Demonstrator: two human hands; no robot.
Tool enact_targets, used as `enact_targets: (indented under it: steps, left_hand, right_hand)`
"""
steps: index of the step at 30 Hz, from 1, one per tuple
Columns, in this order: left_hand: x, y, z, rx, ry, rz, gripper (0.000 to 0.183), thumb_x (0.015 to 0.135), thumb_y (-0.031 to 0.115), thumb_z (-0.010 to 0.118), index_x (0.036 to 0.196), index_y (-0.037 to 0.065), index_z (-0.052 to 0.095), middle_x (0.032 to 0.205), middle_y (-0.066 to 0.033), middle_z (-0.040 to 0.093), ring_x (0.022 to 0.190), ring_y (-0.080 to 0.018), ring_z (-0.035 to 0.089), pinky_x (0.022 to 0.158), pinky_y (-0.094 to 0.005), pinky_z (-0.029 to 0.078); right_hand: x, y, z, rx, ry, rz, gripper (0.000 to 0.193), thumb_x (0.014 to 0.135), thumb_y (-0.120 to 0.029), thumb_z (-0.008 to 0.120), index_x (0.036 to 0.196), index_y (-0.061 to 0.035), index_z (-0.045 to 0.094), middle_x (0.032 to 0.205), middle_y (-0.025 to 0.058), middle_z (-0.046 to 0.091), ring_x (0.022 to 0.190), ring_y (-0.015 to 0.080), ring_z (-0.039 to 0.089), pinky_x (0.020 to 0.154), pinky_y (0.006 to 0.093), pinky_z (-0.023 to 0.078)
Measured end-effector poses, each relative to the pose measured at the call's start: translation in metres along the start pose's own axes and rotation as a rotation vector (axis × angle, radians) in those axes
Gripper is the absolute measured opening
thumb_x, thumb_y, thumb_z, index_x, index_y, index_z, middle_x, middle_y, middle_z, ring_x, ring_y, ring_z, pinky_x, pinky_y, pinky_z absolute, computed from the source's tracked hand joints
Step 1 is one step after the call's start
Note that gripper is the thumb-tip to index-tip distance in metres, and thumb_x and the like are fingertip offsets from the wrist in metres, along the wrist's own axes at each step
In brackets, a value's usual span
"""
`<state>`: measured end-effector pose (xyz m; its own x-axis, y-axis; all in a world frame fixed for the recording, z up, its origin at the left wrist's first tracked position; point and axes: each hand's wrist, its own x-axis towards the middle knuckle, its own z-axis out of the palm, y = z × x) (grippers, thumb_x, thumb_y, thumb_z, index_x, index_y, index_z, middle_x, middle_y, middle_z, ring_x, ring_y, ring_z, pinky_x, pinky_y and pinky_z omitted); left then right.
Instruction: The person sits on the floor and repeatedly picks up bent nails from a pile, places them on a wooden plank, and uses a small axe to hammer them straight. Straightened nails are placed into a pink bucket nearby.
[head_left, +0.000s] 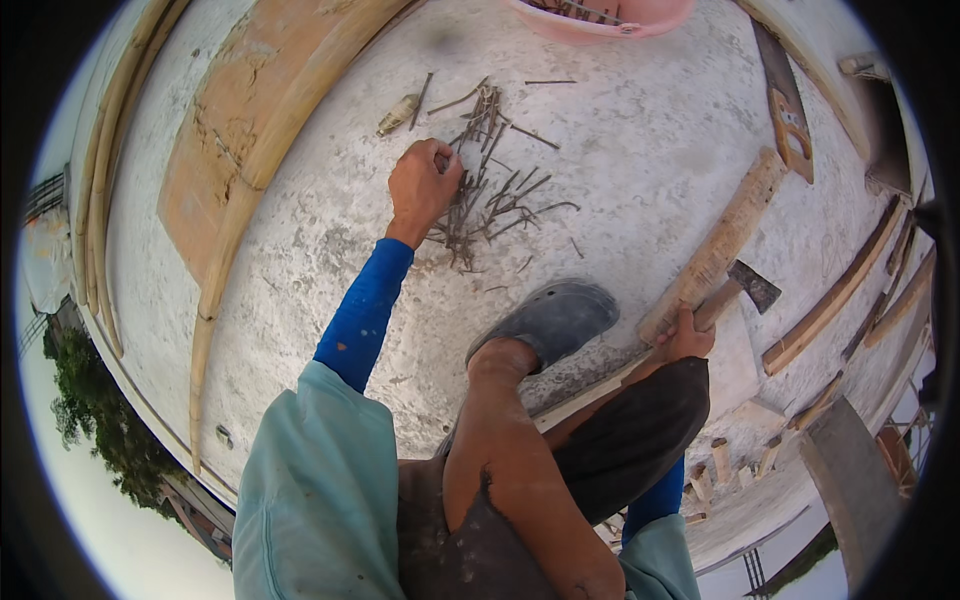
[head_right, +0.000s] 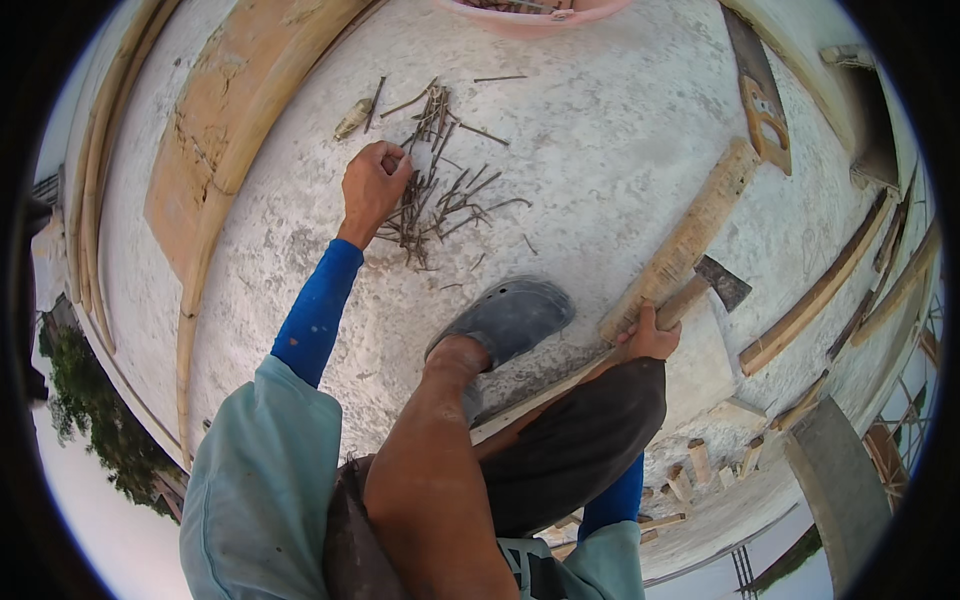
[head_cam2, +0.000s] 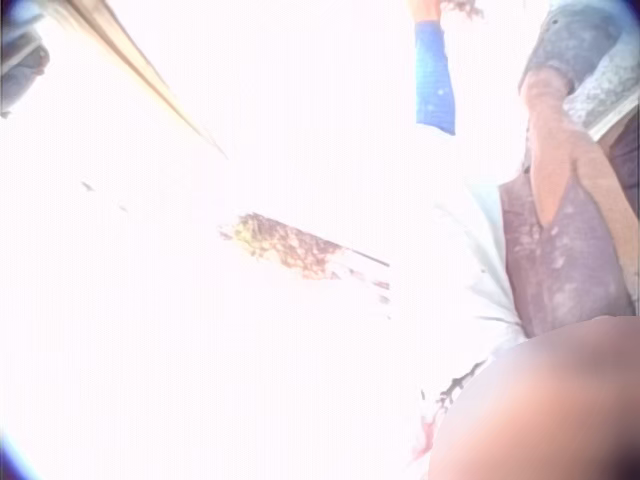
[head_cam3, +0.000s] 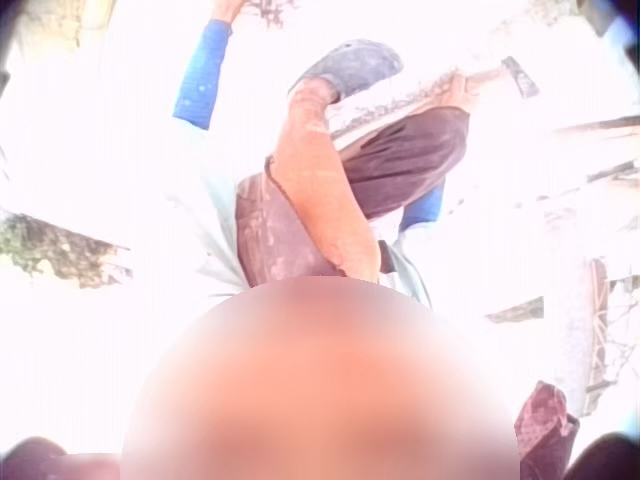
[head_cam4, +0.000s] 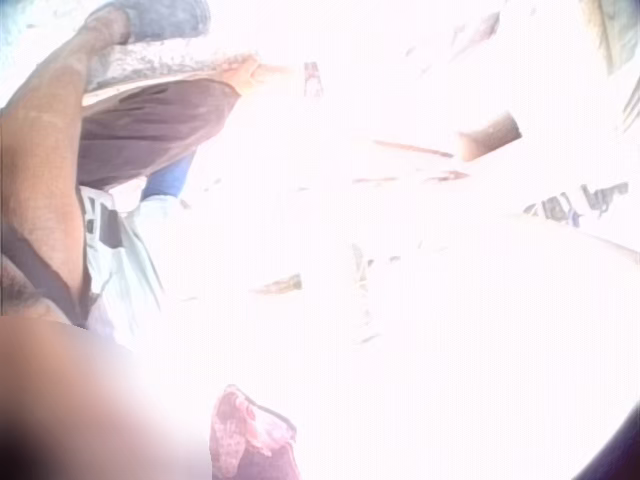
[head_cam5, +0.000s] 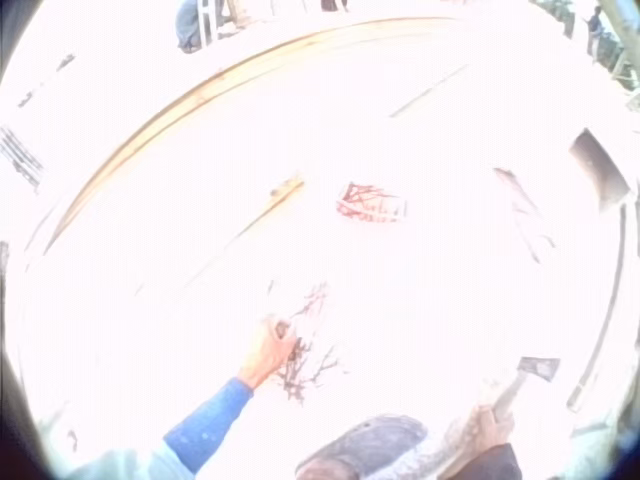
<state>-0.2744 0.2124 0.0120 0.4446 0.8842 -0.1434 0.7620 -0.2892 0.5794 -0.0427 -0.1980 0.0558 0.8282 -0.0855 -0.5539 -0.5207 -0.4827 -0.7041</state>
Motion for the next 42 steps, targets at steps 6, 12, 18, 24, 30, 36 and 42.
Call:
enact_targets:
  steps: [6,12,18,24,30,36,42]
  left_hand:
    - [0.011,0.011,0.007,0.223,0.027,0.063,0.017,0.087,0.022,0.079,0.093,0.007,0.075,0.080,-0.0097,0.072,0.073,-0.0281,0.069,0.068,-0.0422,0.055]
    - [0.014,0.073,-0.041,-0.118,0.006,0.088,0.012,0.089,0.014,0.078,0.092,0.003,0.076,0.068,-0.0042,0.065,0.062,-0.0135,0.060,0.060,-0.0320,0.049]
    - [0.100,0.173,-0.052,-0.579,0.276,0.506,0.016,0.097,0.015,0.078,0.101,0.001,0.077,0.079,-0.0002,0.069,0.064,-0.0054,0.055,0.058,-0.0245,0.045]
    - [0.092,0.124,-0.002,-0.099,0.062,0.514,0.017,0.093,0.011,0.077,0.109,0.005,0.075,0.090,-0.0083,0.072,0.074,-0.0195,0.068,0.068,-0.0358,0.054]
    - [0.124,0.080,0.048,0.092,-0.145,0.496,0.013,0.093,0.014,0.071,0.104,0.008,0.072,0.108,-0.0122,0.071,0.097,-0.0390,0.071,0.084,-0.0487,0.058]
    - [0.121,0.074,0.043,0.020,-0.211,0.556,0.018,0.100,0.020,0.069,0.107,0.004,0.069,0.095,-0.0081,0.069,0.089,-0.0283,0.069,0.081,-0.0408,0.055]
    - [0.080,0.099,0.002,-0.817,-0.762,0.000,0.024,0.105,0.031,0.070,0.106,0.007,0.069,0.086,0.0046,0.061,0.075,-0.0058,0.053,0.064,-0.0237,0.044]
  right_hand:
    - [-0.004,-0.003,0.003,-0.008,0.057,0.068,0.054,0.092,-0.022,0.079,0.124,0.0067,0.046,0.064,0.0120,0.059,0.038,0.0222,0.053,0.037,0.0385,0.044]
    - [-0.003,-0.003,0.003,-0.006,0.023,-0.016,0.054,0.091,-0.022,0.079,0.124,0.0063,0.046,0.060,0.0106,0.057,0.038,0.0220,0.053,0.036,0.0379,0.043]
    - [-0.001,0.001,0.002,-0.010,0.037,0.012,0.052,0.092,-0.023,0.080,0.121,0.0051,0.048,0.059,0.0102,0.057,0.036,0.0219,0.052,0.034,0.0376,0.041]
    - [-0.005,-0.002,0.003,-0.003,0.018,-0.018,0.066,0.092,-0.024,0.081,0.132,0.0113,0.042,0.059,0.0103,0.056,0.037,0.0207,0.052,0.034,0.0371,0.041]
    - [-0.006,-0.003,0.002,-0.013,0.042,0.009,0.068,0.092,-0.026,0.082,0.133,0.0121,0.043,0.060,0.0099,0.057,0.037,0.0193,0.052,0.035,0.0362,0.041]
    - [-0.001,0.001,0.002,-0.045,0.045,0.026,0.072,0.092,-0.026,0.082,0.137,0.0133,0.042,0.061,0.0096,0.058,0.037,0.0192,0.052,0.034,0.0366,0.041]
    - [0.002,0.006,0.000,-0.002,0.067,0.043,0.070,0.091,-0.024,0.083,0.139,0.0111,0.045,0.060,0.0089,0.057,0.036,0.0184,0.051,0.034,0.0365,0.041]
